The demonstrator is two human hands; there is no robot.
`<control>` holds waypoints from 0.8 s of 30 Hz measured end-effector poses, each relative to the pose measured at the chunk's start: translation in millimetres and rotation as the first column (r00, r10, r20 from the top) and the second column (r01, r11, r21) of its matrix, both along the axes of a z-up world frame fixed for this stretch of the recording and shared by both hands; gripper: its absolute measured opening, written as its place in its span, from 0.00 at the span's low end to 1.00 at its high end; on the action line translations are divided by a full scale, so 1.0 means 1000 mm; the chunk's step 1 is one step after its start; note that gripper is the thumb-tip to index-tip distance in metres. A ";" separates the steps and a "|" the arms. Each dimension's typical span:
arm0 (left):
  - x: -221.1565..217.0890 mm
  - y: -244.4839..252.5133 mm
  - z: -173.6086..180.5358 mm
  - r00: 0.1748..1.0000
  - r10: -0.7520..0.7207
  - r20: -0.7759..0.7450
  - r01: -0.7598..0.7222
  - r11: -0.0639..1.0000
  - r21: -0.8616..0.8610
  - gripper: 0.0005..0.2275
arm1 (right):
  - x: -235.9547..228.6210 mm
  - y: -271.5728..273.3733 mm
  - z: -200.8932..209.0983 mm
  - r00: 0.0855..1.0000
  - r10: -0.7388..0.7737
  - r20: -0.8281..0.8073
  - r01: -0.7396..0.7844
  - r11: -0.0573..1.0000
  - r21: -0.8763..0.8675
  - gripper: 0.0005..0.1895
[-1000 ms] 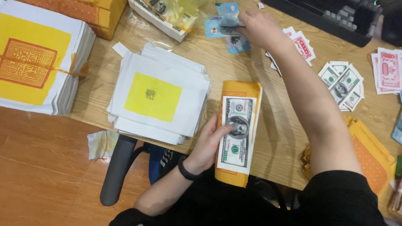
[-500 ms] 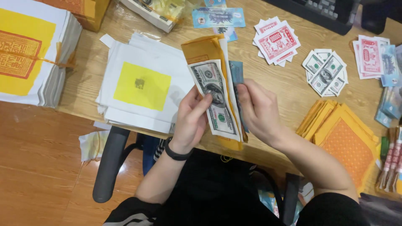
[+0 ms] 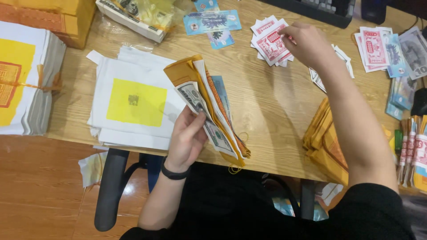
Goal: The person organizes and bundles stacks of decorative yellow paper and play money. The person folds a larger yellow paper over a stack of play money, secures the bundle with a rubber band, and places it on a table.
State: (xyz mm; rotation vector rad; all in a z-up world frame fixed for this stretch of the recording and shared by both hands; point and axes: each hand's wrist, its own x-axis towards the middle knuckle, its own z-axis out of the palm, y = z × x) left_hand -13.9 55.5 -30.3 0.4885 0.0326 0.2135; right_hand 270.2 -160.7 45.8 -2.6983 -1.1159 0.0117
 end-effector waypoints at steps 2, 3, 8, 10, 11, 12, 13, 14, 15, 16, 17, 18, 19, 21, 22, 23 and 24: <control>-0.001 0.001 -0.003 0.999 -0.006 -0.037 0.007 0.999 0.034 0.15 | 0.037 -0.023 -0.018 0.999 -0.036 0.031 0.047 0.860 -0.508 0.25; 0.000 0.000 -0.003 0.999 -0.009 -0.042 0.010 0.999 0.031 0.15 | 0.040 -0.026 -0.026 0.999 -0.039 0.026 0.046 0.859 -0.511 0.25; 0.006 -0.009 -0.008 0.991 -0.131 -0.014 0.130 0.990 -0.056 0.17 | 0.049 -0.034 -0.055 0.987 0.125 0.105 -0.042 0.815 -0.578 0.35; 0.009 -0.010 -0.009 0.992 -0.122 -0.011 0.122 0.992 -0.026 0.17 | 0.053 -0.039 -0.062 0.963 0.205 0.176 -0.058 0.793 -0.607 0.35; 0.011 -0.010 -0.010 0.993 -0.115 -0.002 0.115 0.993 0.007 0.17 | 0.056 -0.041 -0.065 0.927 0.282 0.249 -0.064 0.772 -0.633 0.35; 0.011 -0.011 -0.011 0.994 -0.113 -0.006 0.113 0.994 0.007 0.17 | 0.054 -0.040 -0.067 0.927 0.283 0.246 -0.068 0.772 -0.632 0.35; 0.011 -0.011 -0.012 0.994 -0.109 0.000 0.109 0.994 0.008 0.17 | 0.053 -0.039 -0.069 0.855 0.373 0.360 -0.057 0.757 -0.650 0.30; 0.011 -0.011 -0.013 0.995 -0.104 0.005 0.104 0.995 0.008 0.17 | 0.052 -0.039 -0.071 0.760 0.455 0.464 -0.040 0.745 -0.665 0.25; 0.011 -0.011 -0.013 0.995 -0.104 0.006 0.104 0.995 0.009 0.17 | 0.053 -0.040 -0.077 0.760 0.454 0.465 -0.039 0.746 -0.665 0.25; 0.011 -0.010 -0.014 0.995 -0.098 -0.003 0.098 0.995 -0.011 0.17 | 0.054 -0.041 -0.083 0.692 0.446 0.568 -0.004 0.789 -0.615 0.17; 0.010 -0.010 -0.014 0.996 -0.089 -0.012 0.088 0.996 -0.032 0.17 | 0.056 -0.041 -0.089 0.613 0.430 0.663 0.022 0.829 -0.559 0.11; 0.011 -0.009 -0.013 0.996 -0.085 -0.010 0.084 0.996 -0.032 0.17 | 0.052 -0.038 -0.079 0.610 0.433 0.664 0.020 0.829 -0.559 0.11; 0.010 -0.008 -0.012 0.997 -0.081 -0.021 0.080 0.996 -0.038 0.17 | 0.047 -0.034 -0.070 0.748 0.262 0.610 -0.044 0.937 -0.348 0.15; 0.011 -0.007 -0.009 0.997 -0.073 -0.034 0.072 0.996 -0.043 0.18 | 0.023 -0.026 -0.051 0.864 0.112 0.490 -0.068 0.992 -0.107 0.19; 0.012 -0.007 -0.008 0.997 -0.077 -0.025 0.075 0.995 -0.070 0.17 | 0.004 -0.024 -0.039 0.963 -0.059 0.261 -0.004 0.972 0.235 0.07; 0.015 -0.006 -0.006 0.997 -0.078 -0.012 0.077 0.993 -0.091 0.17 | -0.013 -0.019 -0.026 0.990 -0.142 -0.028 0.135 0.839 0.527 0.08; 0.022 -0.009 -0.005 0.997 -0.073 -0.010 0.072 0.994 -0.086 0.17 | -0.047 -0.006 -0.015 0.990 -0.136 -0.027 0.130 0.837 0.531 0.08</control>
